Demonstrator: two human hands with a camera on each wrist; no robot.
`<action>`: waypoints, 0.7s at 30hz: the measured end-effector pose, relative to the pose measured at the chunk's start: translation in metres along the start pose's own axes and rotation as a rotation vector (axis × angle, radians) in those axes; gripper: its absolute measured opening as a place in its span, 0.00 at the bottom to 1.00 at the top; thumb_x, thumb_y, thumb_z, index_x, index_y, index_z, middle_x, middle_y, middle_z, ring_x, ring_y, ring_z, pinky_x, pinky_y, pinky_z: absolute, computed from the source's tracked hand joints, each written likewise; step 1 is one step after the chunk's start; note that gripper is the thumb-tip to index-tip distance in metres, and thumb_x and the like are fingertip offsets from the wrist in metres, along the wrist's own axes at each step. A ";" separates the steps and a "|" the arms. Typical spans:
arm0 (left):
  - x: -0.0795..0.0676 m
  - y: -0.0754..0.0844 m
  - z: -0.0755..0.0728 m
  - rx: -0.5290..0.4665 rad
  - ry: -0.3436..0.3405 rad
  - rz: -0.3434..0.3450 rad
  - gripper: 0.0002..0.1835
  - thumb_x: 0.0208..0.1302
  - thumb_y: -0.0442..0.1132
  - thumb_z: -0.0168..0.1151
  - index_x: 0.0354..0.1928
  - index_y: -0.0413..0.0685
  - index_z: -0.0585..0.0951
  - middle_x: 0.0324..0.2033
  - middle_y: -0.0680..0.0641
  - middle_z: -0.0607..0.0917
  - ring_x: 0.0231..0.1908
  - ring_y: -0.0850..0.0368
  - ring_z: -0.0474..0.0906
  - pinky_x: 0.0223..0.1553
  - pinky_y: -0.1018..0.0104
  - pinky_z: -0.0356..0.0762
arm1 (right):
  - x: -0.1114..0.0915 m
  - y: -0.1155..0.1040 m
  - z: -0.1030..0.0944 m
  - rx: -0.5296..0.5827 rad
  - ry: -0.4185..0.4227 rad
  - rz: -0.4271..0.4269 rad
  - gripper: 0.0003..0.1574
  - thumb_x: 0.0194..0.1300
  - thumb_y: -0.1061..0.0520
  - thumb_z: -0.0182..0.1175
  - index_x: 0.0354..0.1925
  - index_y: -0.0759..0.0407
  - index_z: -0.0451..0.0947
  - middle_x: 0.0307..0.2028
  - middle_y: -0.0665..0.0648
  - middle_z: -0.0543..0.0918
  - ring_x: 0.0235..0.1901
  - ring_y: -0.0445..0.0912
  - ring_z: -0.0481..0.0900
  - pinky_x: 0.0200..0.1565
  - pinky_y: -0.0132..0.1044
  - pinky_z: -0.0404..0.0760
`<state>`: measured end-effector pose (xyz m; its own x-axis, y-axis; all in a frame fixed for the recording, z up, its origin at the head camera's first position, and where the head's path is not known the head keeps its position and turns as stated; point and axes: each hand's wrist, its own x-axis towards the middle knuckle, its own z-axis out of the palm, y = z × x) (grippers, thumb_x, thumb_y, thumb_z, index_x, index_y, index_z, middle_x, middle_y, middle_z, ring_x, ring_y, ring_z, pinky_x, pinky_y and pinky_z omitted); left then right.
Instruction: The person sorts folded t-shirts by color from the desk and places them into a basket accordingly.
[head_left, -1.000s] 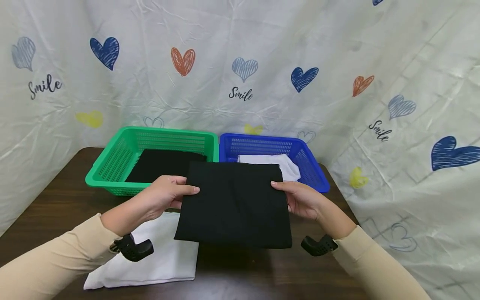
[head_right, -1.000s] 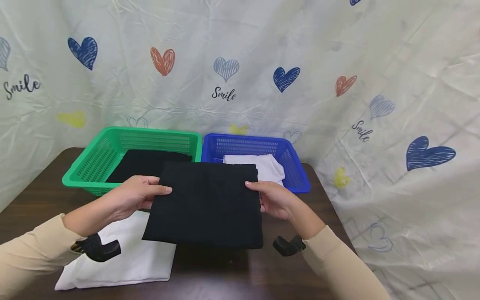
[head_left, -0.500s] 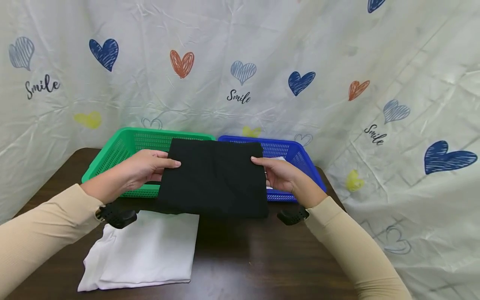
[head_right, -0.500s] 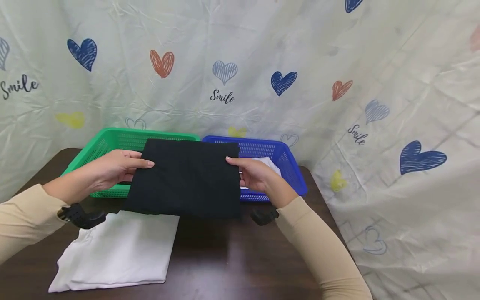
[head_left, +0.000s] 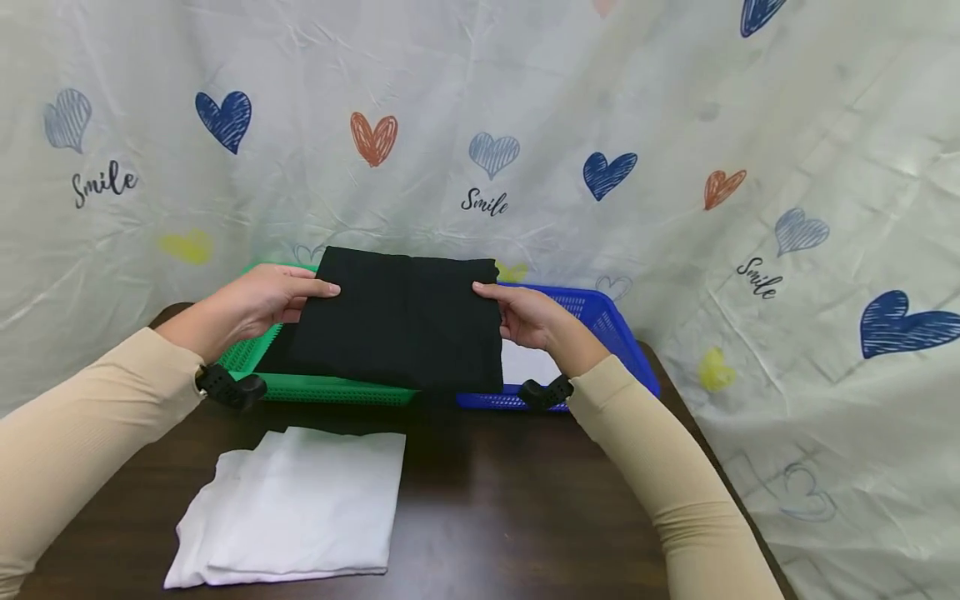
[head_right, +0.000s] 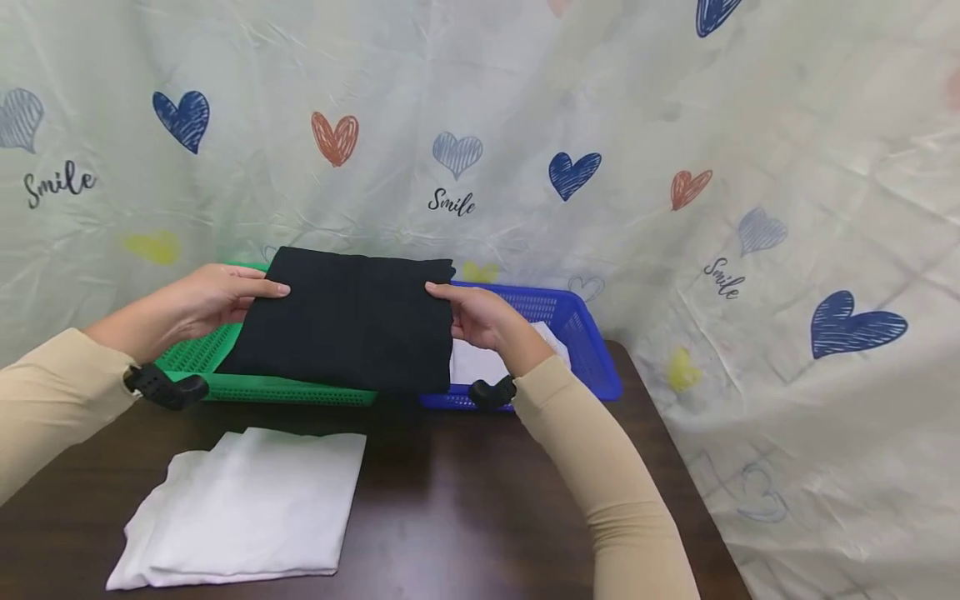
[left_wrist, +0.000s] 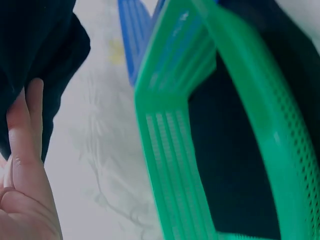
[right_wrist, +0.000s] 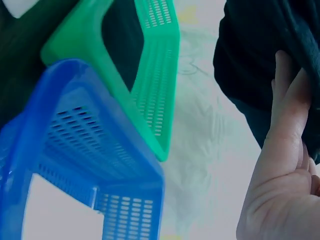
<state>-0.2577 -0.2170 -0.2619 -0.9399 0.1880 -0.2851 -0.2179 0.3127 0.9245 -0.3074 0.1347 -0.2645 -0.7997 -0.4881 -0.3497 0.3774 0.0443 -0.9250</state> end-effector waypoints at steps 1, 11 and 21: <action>0.003 0.000 -0.003 -0.018 0.010 0.003 0.46 0.68 0.50 0.63 0.77 0.37 0.51 0.67 0.43 0.76 0.62 0.53 0.78 0.61 0.63 0.78 | 0.005 -0.001 0.002 -0.006 0.006 0.002 0.17 0.78 0.49 0.50 0.40 0.52 0.83 0.32 0.50 0.89 0.30 0.40 0.87 0.33 0.30 0.85; 0.014 0.011 -0.038 -0.065 0.092 0.033 0.44 0.66 0.50 0.66 0.75 0.36 0.59 0.29 0.65 0.87 0.33 0.69 0.87 0.42 0.70 0.86 | 0.047 -0.026 0.025 -0.033 0.038 -0.025 0.13 0.76 0.48 0.52 0.40 0.53 0.79 0.26 0.49 0.87 0.24 0.40 0.84 0.26 0.29 0.82; 0.024 0.014 -0.066 -0.005 0.126 0.012 0.45 0.66 0.52 0.64 0.76 0.39 0.56 0.28 0.68 0.85 0.32 0.71 0.85 0.39 0.74 0.84 | 0.080 -0.040 0.046 -0.005 0.081 -0.032 0.09 0.73 0.49 0.57 0.40 0.53 0.77 0.29 0.49 0.85 0.25 0.42 0.82 0.26 0.30 0.82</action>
<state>-0.3002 -0.2700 -0.2393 -0.9679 0.0732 -0.2403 -0.2074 0.3068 0.9289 -0.3651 0.0542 -0.2489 -0.8465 -0.4175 -0.3304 0.3489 0.0339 -0.9365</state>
